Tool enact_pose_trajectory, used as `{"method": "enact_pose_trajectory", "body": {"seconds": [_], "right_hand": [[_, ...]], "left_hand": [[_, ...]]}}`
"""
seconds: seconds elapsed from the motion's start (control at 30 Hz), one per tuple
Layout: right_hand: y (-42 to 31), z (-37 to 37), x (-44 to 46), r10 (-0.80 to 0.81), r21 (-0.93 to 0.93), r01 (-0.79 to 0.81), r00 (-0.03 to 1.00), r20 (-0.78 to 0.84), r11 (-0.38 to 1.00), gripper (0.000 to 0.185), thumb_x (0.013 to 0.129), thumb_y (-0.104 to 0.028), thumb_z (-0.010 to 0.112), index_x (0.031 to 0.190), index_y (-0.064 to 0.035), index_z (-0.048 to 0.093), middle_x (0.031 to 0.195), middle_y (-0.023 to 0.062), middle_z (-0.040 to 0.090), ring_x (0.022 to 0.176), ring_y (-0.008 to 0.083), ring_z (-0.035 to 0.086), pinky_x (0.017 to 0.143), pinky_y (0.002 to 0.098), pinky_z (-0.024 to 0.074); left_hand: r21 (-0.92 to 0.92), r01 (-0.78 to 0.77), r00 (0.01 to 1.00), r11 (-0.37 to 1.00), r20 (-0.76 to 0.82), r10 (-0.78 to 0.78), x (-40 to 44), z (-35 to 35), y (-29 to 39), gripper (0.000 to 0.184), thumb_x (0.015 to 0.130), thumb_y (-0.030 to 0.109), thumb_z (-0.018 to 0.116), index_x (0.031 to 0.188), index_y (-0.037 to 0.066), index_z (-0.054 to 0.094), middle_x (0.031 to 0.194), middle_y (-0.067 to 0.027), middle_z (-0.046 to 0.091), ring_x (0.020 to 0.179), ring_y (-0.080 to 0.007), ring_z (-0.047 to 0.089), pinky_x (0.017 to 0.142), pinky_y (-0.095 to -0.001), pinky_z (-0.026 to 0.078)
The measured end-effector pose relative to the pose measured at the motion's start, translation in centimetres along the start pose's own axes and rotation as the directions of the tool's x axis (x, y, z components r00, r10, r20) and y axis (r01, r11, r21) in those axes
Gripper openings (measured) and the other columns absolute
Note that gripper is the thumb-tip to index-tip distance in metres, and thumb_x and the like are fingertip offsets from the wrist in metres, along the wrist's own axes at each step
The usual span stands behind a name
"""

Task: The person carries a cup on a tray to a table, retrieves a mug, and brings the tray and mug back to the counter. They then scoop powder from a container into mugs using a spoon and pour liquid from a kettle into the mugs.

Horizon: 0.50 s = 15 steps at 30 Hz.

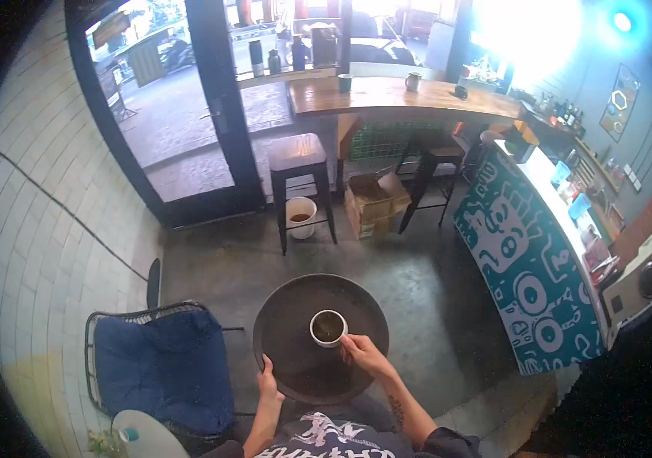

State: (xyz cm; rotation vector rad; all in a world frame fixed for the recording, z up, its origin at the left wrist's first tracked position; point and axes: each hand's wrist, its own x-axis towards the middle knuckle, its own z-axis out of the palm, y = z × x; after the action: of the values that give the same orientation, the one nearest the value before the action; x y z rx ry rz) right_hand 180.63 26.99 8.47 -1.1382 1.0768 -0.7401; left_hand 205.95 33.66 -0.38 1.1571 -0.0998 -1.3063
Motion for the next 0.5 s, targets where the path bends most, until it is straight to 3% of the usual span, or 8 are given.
{"method": "enact_pose_trajectory", "body": {"seconds": [0.1, 0.13, 0.2, 0.33, 0.37, 0.43, 0.5], "right_hand": [[1.9, -3.8, 3.9, -0.018, 0.04, 0.019, 1.0, -0.019, 0.999, 0.045, 0.107, -0.036, 0.046, 0.08, -0.0034, 0.059, 0.069, 0.0013, 0.058, 0.064, 0.0102, 0.055, 0.061, 0.0266, 0.0457], [-4.3, -3.3, 5.5, 0.017, 0.008, -0.017, 1.0, -0.001, 1.0, 0.045, 0.107, -0.036, 0.046, 0.08, -0.0034, 0.059, 0.069, 0.0013, 0.058, 0.064, 0.0102, 0.055, 0.061, 0.0266, 0.0457], [-0.1, -3.4, 5.8, 0.007, 0.062, -0.004, 0.999, -0.051, 0.998, 0.045, 0.108, -0.036, 0.045, 0.08, -0.0043, 0.059, 0.068, 0.0011, 0.057, 0.062, 0.0098, 0.053, 0.059, 0.0263, 0.0437], [1.3, -7.2, 12.6, 0.047, 0.111, -0.029, 0.986, -0.161, 0.993, 0.044, 0.106, -0.039, 0.048, 0.079, -0.0063, 0.058, 0.068, 0.0007, 0.056, 0.061, 0.0093, 0.052, 0.056, 0.0253, 0.0401], [-6.8, -6.8, 16.8, 0.056, 0.072, -0.045, 0.985, -0.162, 0.996, 0.043, 0.105, -0.04, 0.049, 0.079, -0.0063, 0.058, 0.068, 0.0009, 0.056, 0.061, 0.0099, 0.052, 0.056, 0.0256, 0.04], [-8.5, -7.5, 21.2, 0.079, 0.152, -0.05, 0.977, -0.197, 0.987, 0.042, 0.104, -0.039, 0.052, 0.078, -0.0056, 0.057, 0.07, 0.0012, 0.054, 0.06, 0.0112, 0.052, 0.054, 0.0265, 0.04], [-8.2, -9.1, 25.0, 0.058, 0.112, -0.036, 0.979, -0.198, 0.993, 0.042, 0.103, -0.039, 0.053, 0.078, -0.005, 0.057, 0.07, 0.0012, 0.053, 0.06, 0.0115, 0.052, 0.054, 0.027, 0.04]], "left_hand": [[0.156, 0.129, 0.975, 0.979, -0.2, -0.096, 2.7, 5.5, 0.3, 0.072, 0.093, 0.047, 0.067, 0.134, -0.009, 0.046, 0.131, -0.02, 0.058, 0.113, -0.0302, 0.062, 0.095, -0.0417, 0.054], [0.117, 0.155, 0.966, 0.981, -0.226, -0.126, 2.8, 8.0, 4.2, 0.072, 0.093, 0.047, 0.067, 0.134, -0.009, 0.046, 0.131, -0.02, 0.058, 0.113, -0.0302, 0.062, 0.095, -0.0417, 0.054], [0.123, 0.039, 0.993, 0.992, -0.117, -0.025, 6.2, 3.9, -0.3, 0.072, 0.093, 0.047, 0.067, 0.133, -0.009, 0.045, 0.132, -0.02, 0.056, 0.114, -0.0298, 0.061, 0.096, -0.0403, 0.053], [0.12, 0.133, 0.966, 0.984, -0.239, -0.102, 13.3, 5.1, -2.5, 0.063, 0.096, 0.045, 0.064, 0.134, -0.004, 0.051, 0.13, -0.014, 0.06, 0.116, -0.0261, 0.061, 0.097, -0.0419, 0.052], [0.064, 0.12, 0.968, 0.991, -0.231, -0.103, 14.7, 9.5, 3.8, 0.064, 0.096, 0.045, 0.064, 0.134, -0.004, 0.05, 0.132, -0.0145, 0.058, 0.117, -0.0268, 0.06, 0.097, -0.0422, 0.052], [0.035, 0.094, 0.968, 0.995, -0.237, -0.083, 18.0, 11.4, 6.6, 0.064, 0.097, 0.045, 0.063, 0.135, -0.005, 0.049, 0.134, -0.015, 0.057, 0.118, -0.0274, 0.059, 0.097, -0.0425, 0.052], [0.085, 0.063, 0.926, 0.994, -0.378, -0.027, 20.6, 11.7, 6.9, 0.075, 0.094, 0.051, 0.065, 0.132, -0.011, 0.046, 0.134, -0.0188, 0.054, 0.12, -0.0259, 0.056, 0.099, -0.0395, 0.049]]}}
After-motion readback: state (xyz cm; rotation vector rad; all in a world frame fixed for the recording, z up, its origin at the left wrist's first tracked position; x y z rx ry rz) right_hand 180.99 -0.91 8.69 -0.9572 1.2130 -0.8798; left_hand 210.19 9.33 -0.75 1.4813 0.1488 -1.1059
